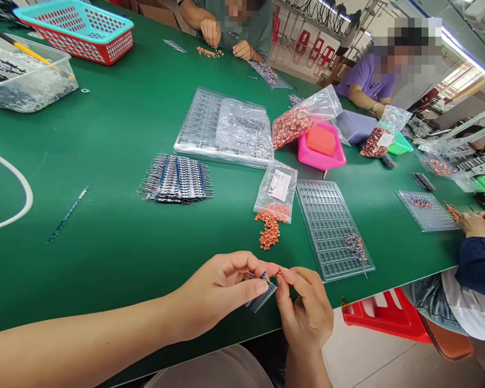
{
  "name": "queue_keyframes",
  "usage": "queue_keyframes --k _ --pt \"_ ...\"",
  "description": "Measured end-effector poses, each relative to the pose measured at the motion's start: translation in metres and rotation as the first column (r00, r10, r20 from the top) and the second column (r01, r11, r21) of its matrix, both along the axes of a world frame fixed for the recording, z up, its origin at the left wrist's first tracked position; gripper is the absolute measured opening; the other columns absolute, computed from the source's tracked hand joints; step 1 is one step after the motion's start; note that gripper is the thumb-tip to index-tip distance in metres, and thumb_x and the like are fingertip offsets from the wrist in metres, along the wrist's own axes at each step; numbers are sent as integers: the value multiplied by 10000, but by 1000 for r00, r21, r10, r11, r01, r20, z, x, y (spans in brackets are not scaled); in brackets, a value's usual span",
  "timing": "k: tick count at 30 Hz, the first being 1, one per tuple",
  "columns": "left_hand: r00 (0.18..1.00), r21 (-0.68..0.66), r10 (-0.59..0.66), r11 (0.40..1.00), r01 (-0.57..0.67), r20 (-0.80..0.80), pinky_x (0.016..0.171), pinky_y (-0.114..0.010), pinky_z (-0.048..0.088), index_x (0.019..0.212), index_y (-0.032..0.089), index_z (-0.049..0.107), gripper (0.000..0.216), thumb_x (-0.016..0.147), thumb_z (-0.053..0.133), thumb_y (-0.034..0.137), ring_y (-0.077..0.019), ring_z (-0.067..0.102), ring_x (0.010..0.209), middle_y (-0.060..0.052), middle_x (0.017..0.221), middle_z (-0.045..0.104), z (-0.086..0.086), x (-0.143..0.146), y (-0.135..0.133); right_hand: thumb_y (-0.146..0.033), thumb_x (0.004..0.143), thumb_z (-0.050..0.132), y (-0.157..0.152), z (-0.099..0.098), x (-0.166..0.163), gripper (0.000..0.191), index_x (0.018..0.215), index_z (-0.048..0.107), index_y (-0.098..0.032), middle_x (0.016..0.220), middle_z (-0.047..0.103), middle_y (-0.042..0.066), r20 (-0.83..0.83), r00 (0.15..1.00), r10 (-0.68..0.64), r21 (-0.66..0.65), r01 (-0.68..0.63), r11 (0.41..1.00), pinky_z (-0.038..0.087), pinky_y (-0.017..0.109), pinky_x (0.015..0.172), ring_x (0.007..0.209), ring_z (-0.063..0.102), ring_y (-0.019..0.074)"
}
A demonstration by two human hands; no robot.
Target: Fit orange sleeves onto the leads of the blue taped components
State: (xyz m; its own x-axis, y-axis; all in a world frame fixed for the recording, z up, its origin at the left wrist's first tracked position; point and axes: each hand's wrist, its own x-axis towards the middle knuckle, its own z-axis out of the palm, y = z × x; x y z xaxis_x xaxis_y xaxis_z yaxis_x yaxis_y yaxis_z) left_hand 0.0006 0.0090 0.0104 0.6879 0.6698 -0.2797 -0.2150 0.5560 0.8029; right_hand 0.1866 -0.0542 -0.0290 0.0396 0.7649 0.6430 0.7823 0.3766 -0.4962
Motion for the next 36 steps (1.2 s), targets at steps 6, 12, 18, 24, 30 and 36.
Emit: queue_keyframes --k 6,12,18,24,30,36 --pt "1000 4 4 1000 -4 17 1001 -363 489 829 183 644 119 896 711 253 -237 640 1192 -83 1193 743 0 1 0 -53 878 655 0 0 -1 296 1100 657 -249 871 697 34 -2 1000 -31 2 31 1000 557 289 622 754 672 161" --pt "999 72 -11 997 13 -32 1051 -396 456 819 184 636 110 906 685 230 -257 612 1250 -96 1193 742 3 0 1 -50 878 654 1 1 -1 284 1093 665 -235 866 696 35 13 999 -36 14 35 999 559 277 626 748 674 153" --pt "997 127 -8 992 18 -80 1095 -420 434 840 184 628 73 894 666 216 -262 610 1266 -108 1240 730 4 0 -1 -38 876 663 1 0 -1 287 1098 673 -219 875 697 29 28 999 -39 28 38 999 556 260 634 759 673 141" --pt "995 181 -8 983 26 -101 1117 -430 418 848 190 620 63 895 650 218 -262 581 1307 -107 1225 738 1 1 -2 -31 871 665 1 -1 -1 286 1098 670 -206 882 692 36 32 999 -41 32 40 999 553 261 646 763 668 143" --pt "996 166 0 986 15 -93 1102 -400 421 833 190 628 74 888 662 225 -246 593 1276 -84 1193 745 1 2 -4 -23 860 662 2 0 -2 288 1081 661 -208 880 685 33 0 1000 -18 6 18 1000 546 263 653 766 662 146" --pt "982 -5 120 992 -122 -142 800 -293 496 825 170 679 133 802 742 285 -158 636 852 -27 938 730 1 9 1 -48 874 646 -1 1 1 227 990 684 -239 847 659 9 -306 952 25 -152 -75 986 489 232 562 724 619 130"
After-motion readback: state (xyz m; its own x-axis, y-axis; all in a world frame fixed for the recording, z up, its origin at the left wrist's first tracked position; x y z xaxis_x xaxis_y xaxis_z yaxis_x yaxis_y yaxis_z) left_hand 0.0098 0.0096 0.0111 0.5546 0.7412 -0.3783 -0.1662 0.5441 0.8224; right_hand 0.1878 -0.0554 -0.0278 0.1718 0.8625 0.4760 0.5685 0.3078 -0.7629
